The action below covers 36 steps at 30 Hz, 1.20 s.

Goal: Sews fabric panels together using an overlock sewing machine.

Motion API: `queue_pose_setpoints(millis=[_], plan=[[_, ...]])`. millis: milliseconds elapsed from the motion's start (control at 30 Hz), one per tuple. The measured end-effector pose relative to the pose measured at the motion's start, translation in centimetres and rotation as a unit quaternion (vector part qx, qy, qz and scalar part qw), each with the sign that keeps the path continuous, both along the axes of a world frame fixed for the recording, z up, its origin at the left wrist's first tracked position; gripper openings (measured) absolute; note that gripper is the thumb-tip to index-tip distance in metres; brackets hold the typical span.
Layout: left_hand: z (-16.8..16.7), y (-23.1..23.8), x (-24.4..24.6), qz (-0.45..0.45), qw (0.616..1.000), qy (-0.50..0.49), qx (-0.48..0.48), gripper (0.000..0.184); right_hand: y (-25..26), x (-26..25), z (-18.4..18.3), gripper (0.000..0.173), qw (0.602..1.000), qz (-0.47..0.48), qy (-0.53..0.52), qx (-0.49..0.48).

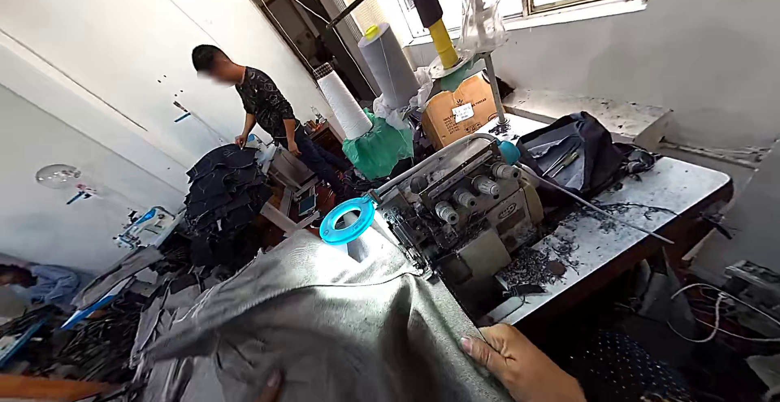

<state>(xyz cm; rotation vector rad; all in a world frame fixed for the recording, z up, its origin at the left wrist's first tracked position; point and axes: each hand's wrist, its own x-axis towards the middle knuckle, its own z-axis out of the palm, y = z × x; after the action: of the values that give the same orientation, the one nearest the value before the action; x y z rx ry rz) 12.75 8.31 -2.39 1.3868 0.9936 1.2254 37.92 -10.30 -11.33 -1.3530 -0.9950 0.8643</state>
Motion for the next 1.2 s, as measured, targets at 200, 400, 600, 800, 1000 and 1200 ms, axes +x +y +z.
queue_pose_setpoints(millis=[200, 400, 600, 800, 1000, 1200], plan=[[3.2, 5.2, 3.7, 0.031, 0.996, 0.079, -0.026, 0.010, 0.3, -1.5, -0.1, 0.039, 0.998, -0.020, 0.062, 0.016], [4.7, 10.2, 5.6, 0.071, 0.993, 0.094, -0.029, 0.026, 0.1, -2.9, 0.7, 0.038, 0.993, -0.039, 0.114, 0.014], [8.4, 14.2, 6.3, 0.070, 0.987, 0.143, 0.016, 0.033, 1.5, -2.5, 1.4, 0.038, 0.979, -0.038, 0.200, 0.004], [13.4, 15.7, 7.6, 0.077, 0.976, 0.190, 0.072, 0.036, 4.3, -1.1, 0.3, 0.035, 0.979, -0.041, 0.193, 0.046], [14.9, 16.3, 6.1, 0.119, 0.968, 0.192, 0.109, 0.040, 3.8, -1.4, -1.0, 0.045, 0.987, -0.035, 0.153, 0.044], [8.8, 17.3, -0.3, 0.185, 0.958, 0.213, 0.051, 0.051, 2.4, -1.9, -5.4, 0.045, 0.959, -0.230, -0.085, 0.145]])
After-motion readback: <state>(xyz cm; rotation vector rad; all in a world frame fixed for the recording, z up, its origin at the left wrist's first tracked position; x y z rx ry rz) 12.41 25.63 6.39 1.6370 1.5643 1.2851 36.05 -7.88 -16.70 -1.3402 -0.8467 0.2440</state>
